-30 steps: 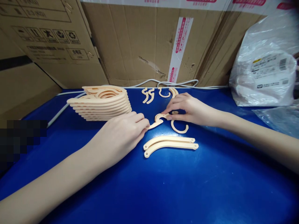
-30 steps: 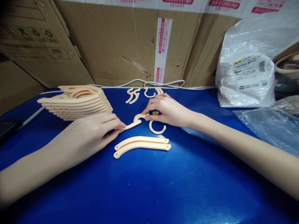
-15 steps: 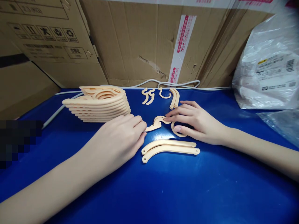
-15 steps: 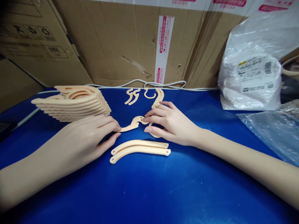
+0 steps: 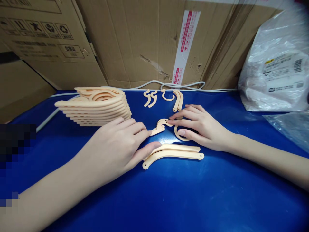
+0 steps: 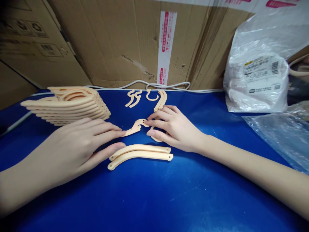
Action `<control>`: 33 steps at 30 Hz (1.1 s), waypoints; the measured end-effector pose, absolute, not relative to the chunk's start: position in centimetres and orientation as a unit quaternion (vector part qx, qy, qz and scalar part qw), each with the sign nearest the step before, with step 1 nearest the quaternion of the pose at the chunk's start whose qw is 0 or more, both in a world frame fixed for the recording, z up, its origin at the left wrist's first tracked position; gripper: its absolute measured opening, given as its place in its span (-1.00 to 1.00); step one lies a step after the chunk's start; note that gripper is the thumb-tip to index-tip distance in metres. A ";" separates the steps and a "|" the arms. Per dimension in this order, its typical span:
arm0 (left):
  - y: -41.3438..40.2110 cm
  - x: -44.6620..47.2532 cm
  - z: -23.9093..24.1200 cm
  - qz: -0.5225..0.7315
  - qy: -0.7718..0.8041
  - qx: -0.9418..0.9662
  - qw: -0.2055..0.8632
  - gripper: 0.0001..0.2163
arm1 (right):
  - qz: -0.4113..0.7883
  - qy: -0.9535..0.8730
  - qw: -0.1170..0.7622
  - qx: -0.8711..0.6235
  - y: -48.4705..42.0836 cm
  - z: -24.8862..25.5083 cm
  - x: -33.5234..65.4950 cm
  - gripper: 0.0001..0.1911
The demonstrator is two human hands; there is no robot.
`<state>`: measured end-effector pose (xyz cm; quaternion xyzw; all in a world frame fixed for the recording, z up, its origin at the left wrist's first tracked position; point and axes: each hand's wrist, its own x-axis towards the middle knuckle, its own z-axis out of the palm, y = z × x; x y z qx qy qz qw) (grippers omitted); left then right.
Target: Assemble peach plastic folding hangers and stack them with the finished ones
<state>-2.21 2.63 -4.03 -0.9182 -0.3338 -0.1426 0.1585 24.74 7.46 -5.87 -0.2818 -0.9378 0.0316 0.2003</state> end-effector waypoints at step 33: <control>3.0 -2.3 -4.6 -0.134 -0.360 -0.906 0.177 -0.48 | 0.012 -0.938 0.231 -0.258 7.5 -6.2 25.0 -0.68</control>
